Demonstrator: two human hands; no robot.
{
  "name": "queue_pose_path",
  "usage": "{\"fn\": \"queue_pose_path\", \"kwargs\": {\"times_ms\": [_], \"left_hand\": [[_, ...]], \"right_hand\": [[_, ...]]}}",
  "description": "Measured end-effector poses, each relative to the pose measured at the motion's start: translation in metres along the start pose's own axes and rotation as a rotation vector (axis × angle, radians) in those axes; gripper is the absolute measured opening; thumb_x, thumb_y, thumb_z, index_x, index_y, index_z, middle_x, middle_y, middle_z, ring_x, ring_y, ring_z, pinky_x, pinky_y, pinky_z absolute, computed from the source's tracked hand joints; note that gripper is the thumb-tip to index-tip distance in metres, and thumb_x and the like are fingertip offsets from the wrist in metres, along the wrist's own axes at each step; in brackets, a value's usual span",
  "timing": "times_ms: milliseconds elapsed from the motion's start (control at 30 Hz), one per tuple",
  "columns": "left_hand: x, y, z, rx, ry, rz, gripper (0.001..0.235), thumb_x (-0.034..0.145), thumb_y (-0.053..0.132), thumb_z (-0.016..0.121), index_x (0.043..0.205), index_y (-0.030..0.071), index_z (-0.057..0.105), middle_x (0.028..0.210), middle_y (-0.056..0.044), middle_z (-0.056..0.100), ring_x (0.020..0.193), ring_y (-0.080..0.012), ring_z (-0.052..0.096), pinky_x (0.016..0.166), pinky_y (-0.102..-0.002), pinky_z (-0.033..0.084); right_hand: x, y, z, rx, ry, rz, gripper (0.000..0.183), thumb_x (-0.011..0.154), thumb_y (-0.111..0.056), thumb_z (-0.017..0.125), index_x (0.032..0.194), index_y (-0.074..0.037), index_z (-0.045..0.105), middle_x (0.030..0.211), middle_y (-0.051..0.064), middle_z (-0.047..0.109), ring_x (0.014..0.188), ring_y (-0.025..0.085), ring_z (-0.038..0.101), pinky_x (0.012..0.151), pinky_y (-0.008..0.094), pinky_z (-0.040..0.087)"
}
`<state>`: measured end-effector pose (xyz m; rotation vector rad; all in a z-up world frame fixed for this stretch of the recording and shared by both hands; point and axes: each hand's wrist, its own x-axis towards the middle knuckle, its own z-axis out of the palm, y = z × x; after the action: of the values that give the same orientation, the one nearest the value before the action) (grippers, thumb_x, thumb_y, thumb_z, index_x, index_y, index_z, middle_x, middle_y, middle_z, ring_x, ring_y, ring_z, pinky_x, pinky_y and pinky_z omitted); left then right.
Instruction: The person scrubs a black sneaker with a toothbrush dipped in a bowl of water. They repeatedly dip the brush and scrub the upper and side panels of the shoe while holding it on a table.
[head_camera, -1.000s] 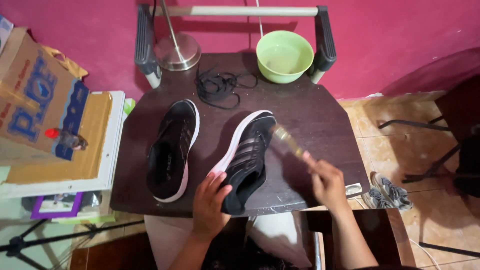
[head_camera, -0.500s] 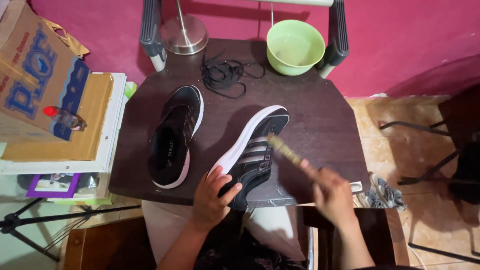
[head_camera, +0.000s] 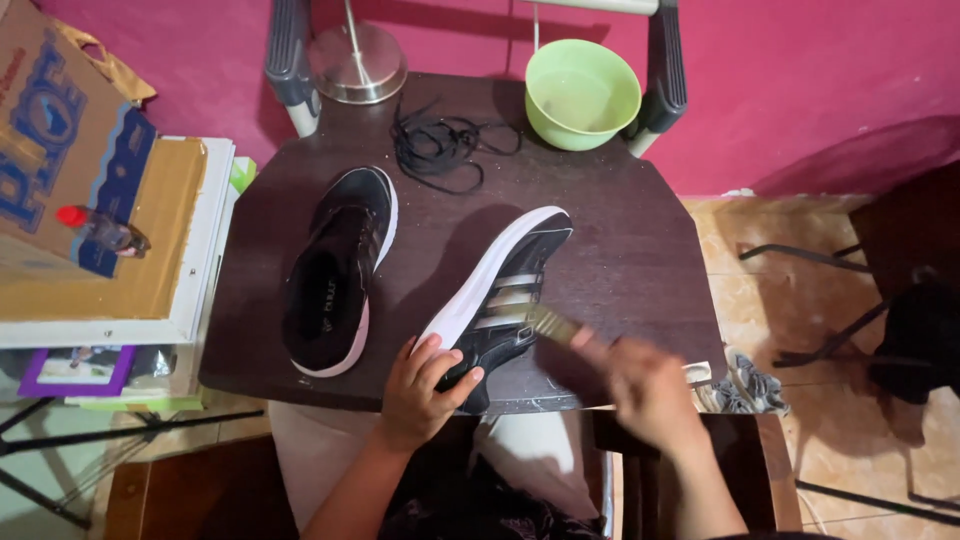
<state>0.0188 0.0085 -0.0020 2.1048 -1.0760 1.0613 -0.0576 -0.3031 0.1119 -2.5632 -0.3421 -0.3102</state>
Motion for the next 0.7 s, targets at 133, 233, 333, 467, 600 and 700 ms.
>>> {"fn": "queue_pose_path", "kwargs": {"times_ms": [133,233,333,467,600,700], "left_hand": [[0.002,0.001,-0.005,0.012,-0.036,0.009,0.049,0.092,0.007,0.083,0.127,0.030,0.058,0.119,-0.005,0.058,0.117,-0.0291,0.058,0.099,-0.051,0.056],[-0.001,0.002,-0.002,0.038,-0.044,0.011,0.052,0.093,0.007,0.081,0.130,0.034,0.056,0.116,-0.005,0.060,0.115,-0.0280,0.061,0.100,-0.050,0.054],[-0.003,0.001,-0.001,-0.023,-0.046,-0.031,0.047,0.091,0.010,0.085,0.126,0.032,0.063,0.114,-0.010,0.046,0.117,-0.0323,0.057,0.099,-0.056,0.057],[0.002,0.002,0.000,0.021,-0.029,-0.015,0.048,0.092,0.008,0.082,0.126,0.035,0.061,0.116,-0.008,0.044,0.120,-0.0288,0.056,0.098,-0.053,0.058],[0.003,0.005,-0.005,0.035,-0.055,-0.009,0.051,0.092,0.010,0.083,0.128,0.037,0.060,0.115,-0.007,0.044,0.122,-0.0265,0.055,0.100,-0.052,0.058],[0.003,0.004,-0.005,0.002,-0.042,-0.011,0.054,0.088,0.005,0.087,0.127,0.034,0.063,0.118,-0.010,0.038,0.118,-0.0283,0.053,0.100,-0.055,0.059]], "right_hand": [[-0.001,-0.017,-0.007,-0.154,-0.123,0.131,0.043,0.070,0.007,0.063,0.102,-0.017,0.078,0.083,-0.001,0.073,0.062,0.021,0.070,0.050,0.037,0.058],[-0.005,-0.035,-0.021,-0.552,-0.102,0.116,0.052,0.088,-0.007,0.058,0.135,-0.029,0.063,0.072,0.004,0.056,0.039,0.032,0.051,0.032,0.047,0.039],[-0.003,-0.045,-0.017,-0.390,-0.225,0.041,0.061,0.077,-0.004,0.060,0.130,-0.033,0.069,0.076,-0.002,0.060,0.045,0.026,0.060,0.033,0.045,0.046],[0.000,-0.064,-0.018,-0.401,-0.204,0.086,0.069,0.083,-0.001,0.058,0.144,-0.032,0.059,0.074,-0.003,0.058,0.044,0.024,0.055,0.035,0.041,0.046],[-0.004,-0.043,-0.004,-0.534,-0.096,0.275,0.064,0.086,-0.014,0.062,0.143,-0.043,0.059,0.079,-0.009,0.059,0.050,0.028,0.059,0.033,0.046,0.042],[-0.012,-0.073,-0.010,-0.279,-0.251,0.036,0.074,0.078,-0.003,0.066,0.145,-0.035,0.058,0.075,-0.007,0.055,0.048,0.021,0.056,0.041,0.038,0.049]]}}
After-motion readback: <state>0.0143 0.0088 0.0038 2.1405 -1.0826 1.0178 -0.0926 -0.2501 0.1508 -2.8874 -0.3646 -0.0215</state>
